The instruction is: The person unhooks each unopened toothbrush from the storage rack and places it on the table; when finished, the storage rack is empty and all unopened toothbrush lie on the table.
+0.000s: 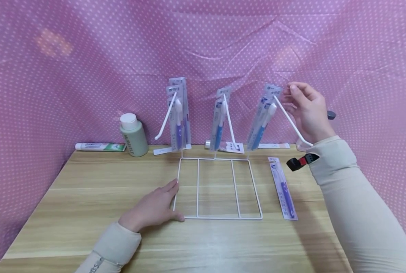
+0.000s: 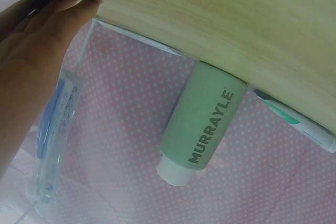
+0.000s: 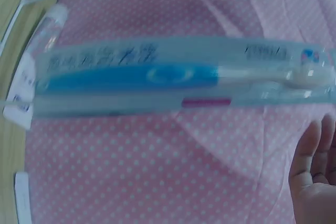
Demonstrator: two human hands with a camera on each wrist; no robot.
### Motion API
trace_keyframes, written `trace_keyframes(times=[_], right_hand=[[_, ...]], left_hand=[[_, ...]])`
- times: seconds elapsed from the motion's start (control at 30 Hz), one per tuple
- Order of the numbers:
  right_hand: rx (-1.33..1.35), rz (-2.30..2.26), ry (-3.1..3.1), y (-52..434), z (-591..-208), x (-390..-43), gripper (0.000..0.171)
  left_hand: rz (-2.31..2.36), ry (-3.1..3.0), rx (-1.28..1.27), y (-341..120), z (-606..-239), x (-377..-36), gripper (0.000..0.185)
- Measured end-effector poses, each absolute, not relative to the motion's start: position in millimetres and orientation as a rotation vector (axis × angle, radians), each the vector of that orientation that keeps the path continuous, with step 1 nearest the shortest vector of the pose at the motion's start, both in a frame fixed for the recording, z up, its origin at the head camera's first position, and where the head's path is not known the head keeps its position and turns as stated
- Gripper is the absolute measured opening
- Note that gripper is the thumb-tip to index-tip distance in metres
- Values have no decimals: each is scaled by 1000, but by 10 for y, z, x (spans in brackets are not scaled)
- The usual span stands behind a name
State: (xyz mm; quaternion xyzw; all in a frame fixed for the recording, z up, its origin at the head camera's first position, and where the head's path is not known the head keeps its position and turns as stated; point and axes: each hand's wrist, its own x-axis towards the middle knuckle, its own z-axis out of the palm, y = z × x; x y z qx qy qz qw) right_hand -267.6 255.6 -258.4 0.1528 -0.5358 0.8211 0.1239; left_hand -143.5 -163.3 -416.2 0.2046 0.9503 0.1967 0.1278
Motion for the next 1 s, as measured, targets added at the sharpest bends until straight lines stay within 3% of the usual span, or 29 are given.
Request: trace_keyframes(times=[0.47,0.8,1.0], right_hand=[[477,2390,-1552,2437,-2579,-2626,10],[442,2287,-1719,2400,-2630,-2545,21],[492,2324,-1708,2414,-2650,-2420,19]], left_hand=[[578,2763,586,-1639,-4172,-1435,112],[587,2762,590,-1637,-4154,-1428,111],[590,2764,599,-1640,-4160,-1425,111]])
